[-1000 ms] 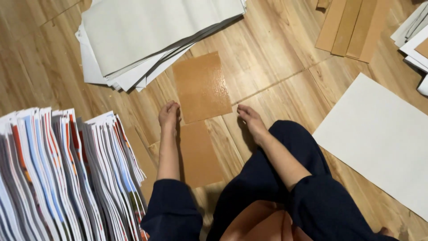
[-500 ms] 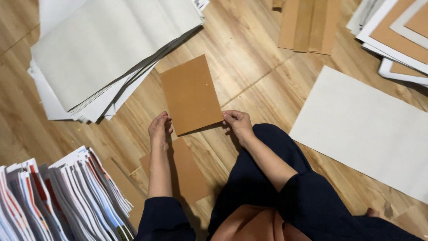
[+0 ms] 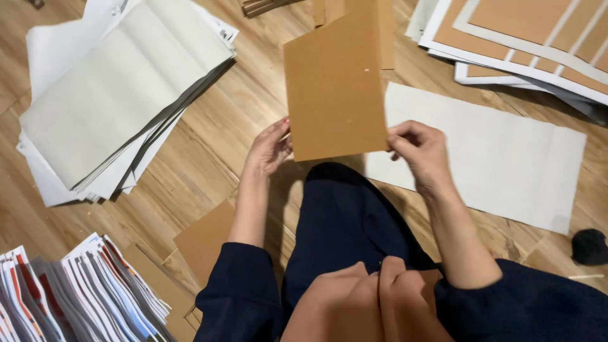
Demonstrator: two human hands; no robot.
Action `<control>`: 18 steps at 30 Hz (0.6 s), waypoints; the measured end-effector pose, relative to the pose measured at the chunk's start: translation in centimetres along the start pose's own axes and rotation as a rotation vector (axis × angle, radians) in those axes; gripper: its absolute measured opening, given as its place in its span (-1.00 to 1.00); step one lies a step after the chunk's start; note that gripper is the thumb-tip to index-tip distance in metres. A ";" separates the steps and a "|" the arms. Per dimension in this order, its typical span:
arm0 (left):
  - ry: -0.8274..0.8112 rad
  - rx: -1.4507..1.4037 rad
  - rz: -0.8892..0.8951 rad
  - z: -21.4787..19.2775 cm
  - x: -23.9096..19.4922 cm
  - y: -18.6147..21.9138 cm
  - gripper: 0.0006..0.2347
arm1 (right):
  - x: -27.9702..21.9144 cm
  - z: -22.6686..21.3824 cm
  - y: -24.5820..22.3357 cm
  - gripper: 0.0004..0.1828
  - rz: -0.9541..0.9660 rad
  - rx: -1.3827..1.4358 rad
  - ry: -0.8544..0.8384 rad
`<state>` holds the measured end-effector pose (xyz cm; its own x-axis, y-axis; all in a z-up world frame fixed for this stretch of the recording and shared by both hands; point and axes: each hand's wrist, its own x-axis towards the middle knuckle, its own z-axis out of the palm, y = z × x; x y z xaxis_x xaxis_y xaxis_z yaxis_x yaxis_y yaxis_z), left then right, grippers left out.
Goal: Placing and aligning pre-cut cardboard pieces onto a paper sheet to create a structured cover, then using a roller to press them.
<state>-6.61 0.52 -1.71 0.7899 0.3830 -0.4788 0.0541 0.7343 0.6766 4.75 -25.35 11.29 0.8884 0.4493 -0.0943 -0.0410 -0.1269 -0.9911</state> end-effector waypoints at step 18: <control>-0.589 -0.225 -0.618 24.8 -12.1 -17.6 -0.96 | -8.1 -17.6 8.4 -0.86 0.127 0.564 0.259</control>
<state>-2.00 -30.88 6.05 0.8489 -0.4247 -0.3147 0.5034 0.8311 0.2363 5.27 -45.60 5.41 0.9398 0.2234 -0.2586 -0.3252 0.3523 -0.8776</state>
